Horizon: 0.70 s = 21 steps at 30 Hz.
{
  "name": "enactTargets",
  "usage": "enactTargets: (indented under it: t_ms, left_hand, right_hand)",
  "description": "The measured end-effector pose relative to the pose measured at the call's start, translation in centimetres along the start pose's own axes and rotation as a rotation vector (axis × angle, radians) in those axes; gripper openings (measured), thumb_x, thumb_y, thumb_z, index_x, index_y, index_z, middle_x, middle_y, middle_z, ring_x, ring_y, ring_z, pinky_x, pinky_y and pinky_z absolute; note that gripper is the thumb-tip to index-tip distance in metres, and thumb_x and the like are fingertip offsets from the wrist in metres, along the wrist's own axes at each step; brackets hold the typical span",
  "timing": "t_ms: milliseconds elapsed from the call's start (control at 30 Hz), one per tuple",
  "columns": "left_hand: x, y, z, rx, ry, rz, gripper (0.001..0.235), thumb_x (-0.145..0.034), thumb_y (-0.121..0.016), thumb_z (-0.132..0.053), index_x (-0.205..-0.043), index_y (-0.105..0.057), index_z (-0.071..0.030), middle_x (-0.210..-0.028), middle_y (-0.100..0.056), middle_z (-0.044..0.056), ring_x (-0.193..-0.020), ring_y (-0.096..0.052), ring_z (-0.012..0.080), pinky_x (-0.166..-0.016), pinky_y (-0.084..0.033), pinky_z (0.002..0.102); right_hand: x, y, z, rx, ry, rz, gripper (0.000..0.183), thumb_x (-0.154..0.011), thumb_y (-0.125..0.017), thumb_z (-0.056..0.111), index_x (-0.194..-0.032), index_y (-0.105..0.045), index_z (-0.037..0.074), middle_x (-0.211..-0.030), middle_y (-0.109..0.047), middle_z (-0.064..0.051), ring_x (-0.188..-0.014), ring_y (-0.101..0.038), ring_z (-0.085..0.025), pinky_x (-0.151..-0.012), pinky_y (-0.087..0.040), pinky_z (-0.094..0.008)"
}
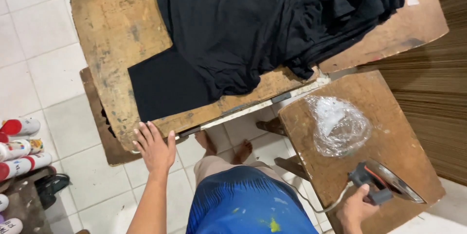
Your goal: Applying a heat-transfer label to a black shirt using a hand iron on a wooden workbench.
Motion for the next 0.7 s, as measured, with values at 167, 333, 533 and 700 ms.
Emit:
enactTargets:
  t_ms: [167,333,533,700]
  left_hand:
    - [1.4,0.7,0.8,0.126,0.0,-0.065,0.084,-0.101,-0.038,-0.054,-0.161,-0.017,0.0,-0.168,-0.008,0.026,-0.154,-0.002,0.0472,-0.121,-0.005,0.063]
    - [-0.2,1.9,2.7,0.212,0.015,-0.068,0.082,-0.101,-0.039,-0.053,-0.163,-0.018,-0.004,-0.169,0.0,0.024,-0.154,0.004,0.0456,-0.12,-0.002,0.063]
    - [-5.0,1.1,6.6,0.153,-0.051,-0.201,0.079,-0.097,-0.049,-0.049,-0.157,-0.031,-0.001,-0.165,-0.017,0.033,-0.152,-0.009,0.0537,-0.118,-0.013,0.067]
    - [-7.9,4.6,7.4,0.102,-0.133,-0.015,0.078,-0.1,-0.044,-0.049,-0.161,-0.023,-0.006,-0.168,-0.01,0.026,-0.154,-0.003,0.051,-0.121,-0.01,0.066]
  right_hand:
    - [-4.6,-0.2,1.5,0.215,0.285,-0.033,0.063,-0.11,-0.059,0.03,-0.144,-0.032,-0.015,-0.14,-0.052,-0.041,-0.129,-0.055,-0.048,-0.111,-0.034,-0.046]
    - [-5.0,0.0,10.8,-0.141,0.098,0.373,0.018,-0.105,-0.059,0.018,-0.091,-0.064,0.009,-0.081,-0.066,0.001,-0.069,-0.067,-0.008,-0.063,-0.057,-0.02]
    - [7.6,-3.5,22.2,0.284,0.333,0.795,0.041,-0.114,-0.051,0.035,-0.097,-0.075,0.006,-0.06,-0.06,-0.012,-0.056,-0.048,-0.02,-0.053,-0.037,-0.036]
    - [22.3,-16.1,23.8,0.121,0.206,1.148,0.034,-0.107,-0.055,0.034,-0.114,-0.063,0.001,-0.069,-0.053,-0.007,-0.058,-0.055,-0.017,-0.049,-0.048,-0.032]
Point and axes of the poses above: each hand's wrist, its own x-axis away from the middle knuckle, its own y-axis out of the back of the hand, z = x × y, the point moved 4 cm from there along -x, towards the middle knuckle
